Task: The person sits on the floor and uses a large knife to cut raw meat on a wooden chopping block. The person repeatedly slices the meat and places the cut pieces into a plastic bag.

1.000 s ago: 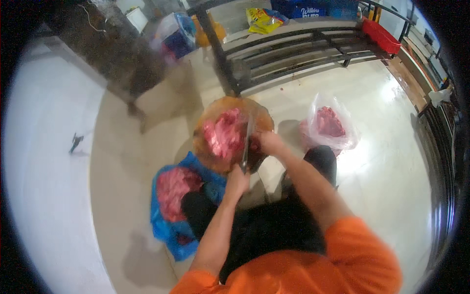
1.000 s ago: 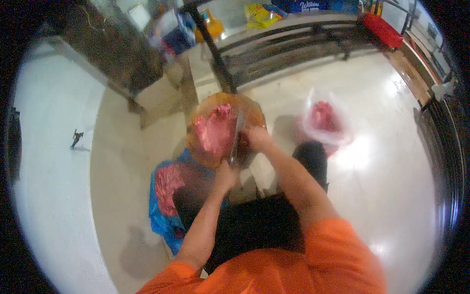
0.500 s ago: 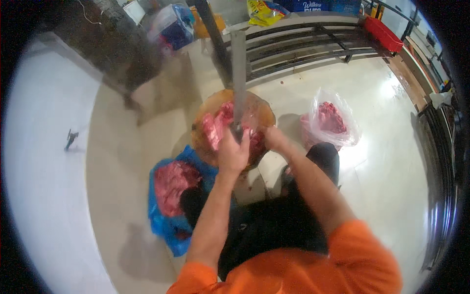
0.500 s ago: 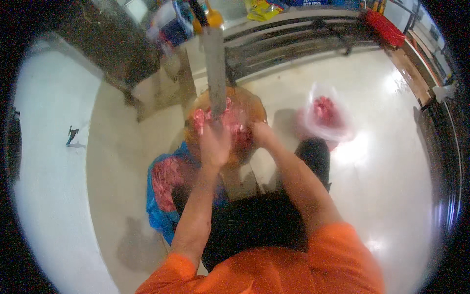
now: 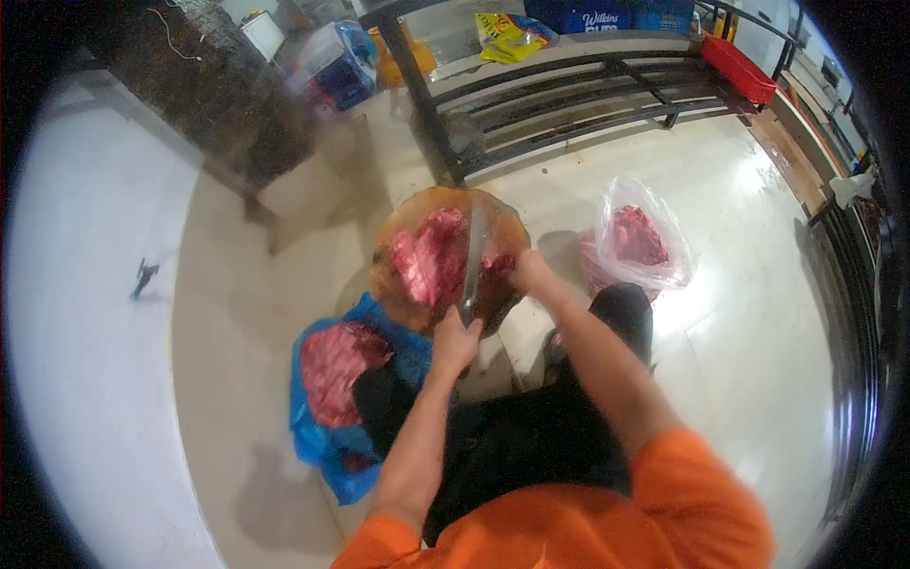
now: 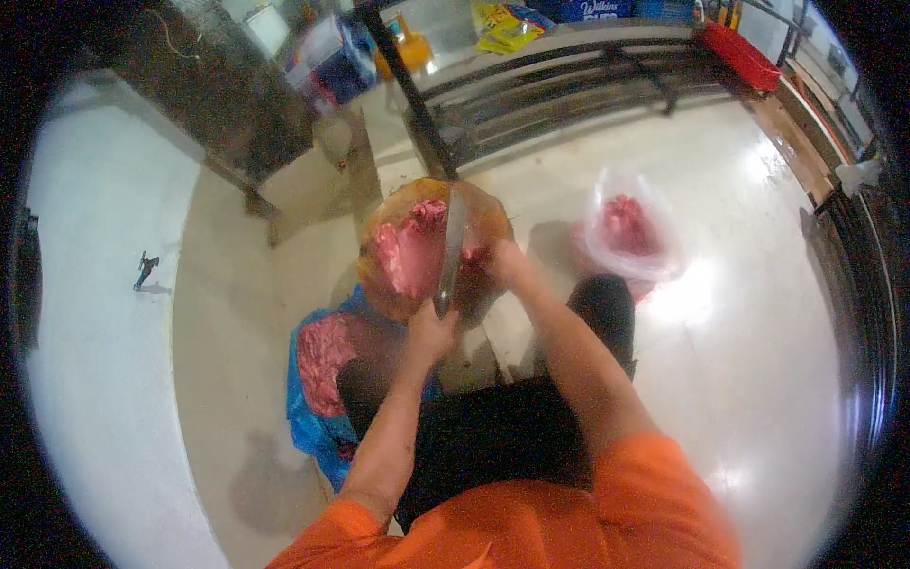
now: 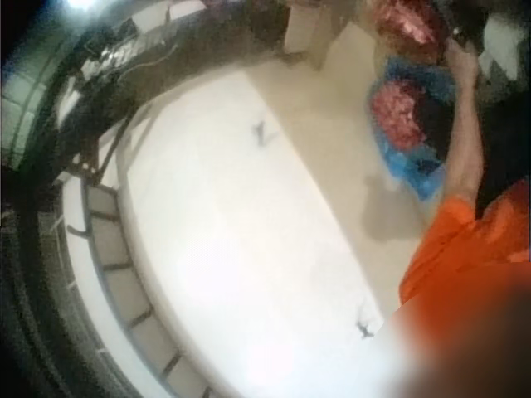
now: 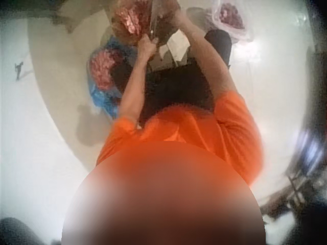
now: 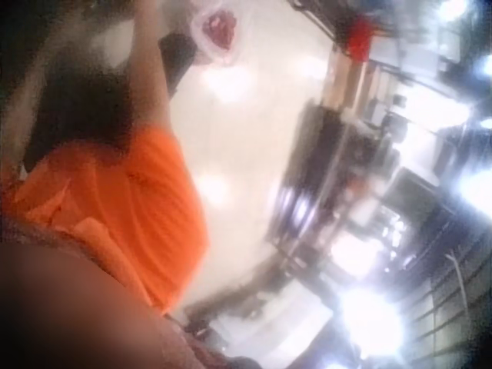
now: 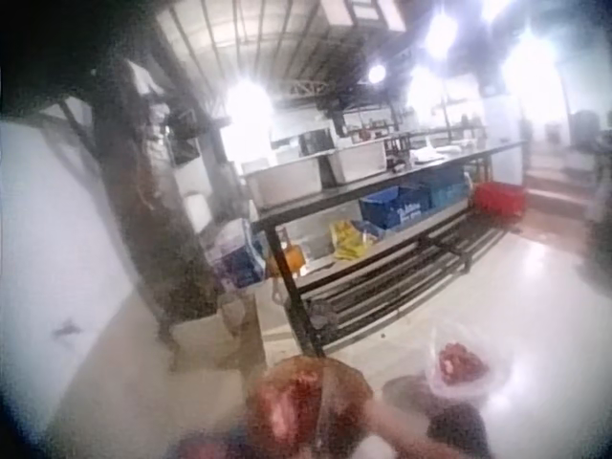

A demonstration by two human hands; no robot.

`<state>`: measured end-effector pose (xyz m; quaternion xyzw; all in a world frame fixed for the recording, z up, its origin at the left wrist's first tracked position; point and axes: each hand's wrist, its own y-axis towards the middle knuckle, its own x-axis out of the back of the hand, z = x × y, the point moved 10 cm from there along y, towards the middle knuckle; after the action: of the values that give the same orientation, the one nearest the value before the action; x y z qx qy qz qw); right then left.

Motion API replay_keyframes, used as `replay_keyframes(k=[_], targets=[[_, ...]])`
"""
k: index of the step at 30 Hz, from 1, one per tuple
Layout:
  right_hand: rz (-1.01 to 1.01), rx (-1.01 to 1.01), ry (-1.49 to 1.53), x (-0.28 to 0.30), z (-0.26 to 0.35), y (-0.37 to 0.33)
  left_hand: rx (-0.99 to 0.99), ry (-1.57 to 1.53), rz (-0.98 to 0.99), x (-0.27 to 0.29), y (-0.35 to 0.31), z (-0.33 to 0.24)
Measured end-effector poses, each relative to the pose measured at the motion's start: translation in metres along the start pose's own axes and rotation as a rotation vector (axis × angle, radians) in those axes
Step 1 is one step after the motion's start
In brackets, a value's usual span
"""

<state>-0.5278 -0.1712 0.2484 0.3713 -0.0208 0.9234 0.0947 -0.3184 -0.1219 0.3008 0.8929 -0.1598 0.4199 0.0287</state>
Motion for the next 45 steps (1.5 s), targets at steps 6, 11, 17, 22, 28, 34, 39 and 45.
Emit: replay_keyframes(k=[6, 11, 17, 22, 28, 34, 39, 45], targets=[[-0.042, -0.069, 0.083, 0.000, -0.011, -0.002, -0.362, -0.186, -0.444, 0.079, -0.017, -0.124], [-0.017, -0.114, 0.212, -0.004, -0.014, -0.005, -0.227, -0.118, -0.421, 0.060, 0.004, -0.112], [-0.162, -0.111, 0.117, 0.002, -0.040, 0.008, 0.084, 0.072, 0.086, -0.053, 0.019, -0.003], [-0.086, -0.215, 0.229, -0.005, -0.050, 0.005, -0.100, 0.006, -0.137, 0.005, 0.004, -0.050], [-0.043, -0.377, 0.461, -0.008, -0.045, -0.009, -0.334, -0.177, -0.453, 0.088, -0.016, -0.162], [-0.018, -0.334, 0.248, -0.028, -0.035, -0.010, -0.035, 0.069, 0.007, -0.050, 0.032, -0.007], [-0.308, -0.167, 0.131, -0.007, -0.047, 0.014, 0.007, 0.194, 0.113, -0.065, 0.028, 0.016], [-0.043, -0.199, 0.102, -0.021, -0.029, 0.019, 0.286, -0.272, 0.235, -0.048, -0.028, 0.054]])
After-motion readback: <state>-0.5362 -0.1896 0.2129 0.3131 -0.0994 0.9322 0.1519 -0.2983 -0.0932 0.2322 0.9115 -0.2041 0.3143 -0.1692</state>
